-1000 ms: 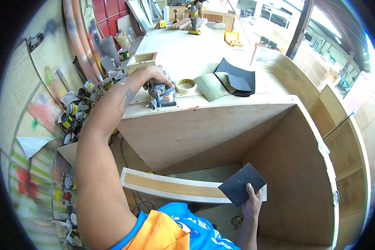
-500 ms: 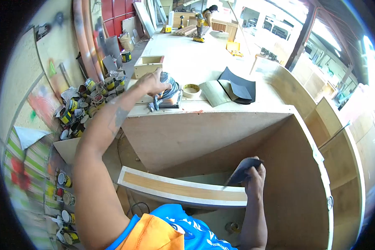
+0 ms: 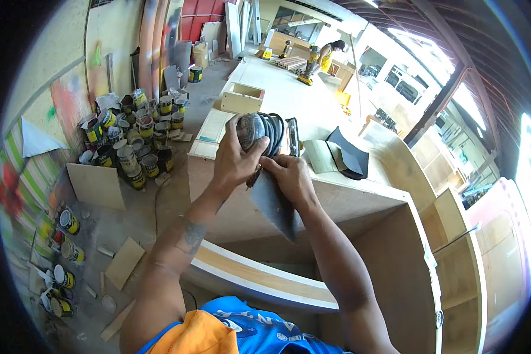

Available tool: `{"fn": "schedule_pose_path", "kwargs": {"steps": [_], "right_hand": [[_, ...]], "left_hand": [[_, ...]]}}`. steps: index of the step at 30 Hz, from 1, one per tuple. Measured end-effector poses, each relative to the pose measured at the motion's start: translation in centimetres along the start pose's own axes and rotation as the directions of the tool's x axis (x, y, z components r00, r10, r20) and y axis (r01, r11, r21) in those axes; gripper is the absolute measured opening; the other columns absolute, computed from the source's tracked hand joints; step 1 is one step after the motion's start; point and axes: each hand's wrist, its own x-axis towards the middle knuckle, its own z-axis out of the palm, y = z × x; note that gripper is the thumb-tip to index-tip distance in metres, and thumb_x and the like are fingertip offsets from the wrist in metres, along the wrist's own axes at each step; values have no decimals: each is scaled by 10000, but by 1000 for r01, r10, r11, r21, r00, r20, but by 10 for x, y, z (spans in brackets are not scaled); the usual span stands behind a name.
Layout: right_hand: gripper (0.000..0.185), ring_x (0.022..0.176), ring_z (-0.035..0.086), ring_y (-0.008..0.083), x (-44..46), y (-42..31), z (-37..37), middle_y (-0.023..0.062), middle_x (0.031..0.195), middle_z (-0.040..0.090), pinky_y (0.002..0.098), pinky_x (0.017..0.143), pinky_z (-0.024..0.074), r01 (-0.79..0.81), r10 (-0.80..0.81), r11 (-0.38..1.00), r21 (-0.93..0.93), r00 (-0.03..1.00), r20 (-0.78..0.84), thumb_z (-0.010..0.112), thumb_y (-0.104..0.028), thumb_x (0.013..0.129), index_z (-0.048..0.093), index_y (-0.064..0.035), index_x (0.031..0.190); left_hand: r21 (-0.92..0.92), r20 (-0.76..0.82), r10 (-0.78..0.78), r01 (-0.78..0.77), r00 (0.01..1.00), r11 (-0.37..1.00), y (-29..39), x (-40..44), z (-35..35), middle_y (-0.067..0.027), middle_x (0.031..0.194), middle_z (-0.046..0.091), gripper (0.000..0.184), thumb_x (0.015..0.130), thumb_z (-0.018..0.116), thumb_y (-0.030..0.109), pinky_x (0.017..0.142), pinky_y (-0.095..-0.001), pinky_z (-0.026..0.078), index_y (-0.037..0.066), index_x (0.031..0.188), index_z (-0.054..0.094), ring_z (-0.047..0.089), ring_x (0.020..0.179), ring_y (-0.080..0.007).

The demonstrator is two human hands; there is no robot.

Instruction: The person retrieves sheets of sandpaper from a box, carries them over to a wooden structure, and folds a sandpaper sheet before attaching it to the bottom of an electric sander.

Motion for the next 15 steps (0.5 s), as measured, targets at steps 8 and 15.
{"fn": "schedule_pose_path", "kwargs": {"steps": [8,15], "right_hand": [[309,705,570,103,-7,26,9,56,766,659,304,637,466,265,-255,964,-11,918,-304,691,-291,964,719,15,931],[318,687,462,91,-26,9,1,4,723,558,294,636,416,11,23,997,71,888,-460,647,-294,1006,656,1,888]], "left_hand": [[50,31,220,-221,975,974,5,-14,2,-284,1295,558,760,879,760,260,1032,-461,467,-12,1458,348,586,1195,-409],[60,26,203,-205,979,977,18,-9,12,-303,1314,547,761,892,748,280,1035,-468,465,-12,1462,337,579,1204,-427]]}}
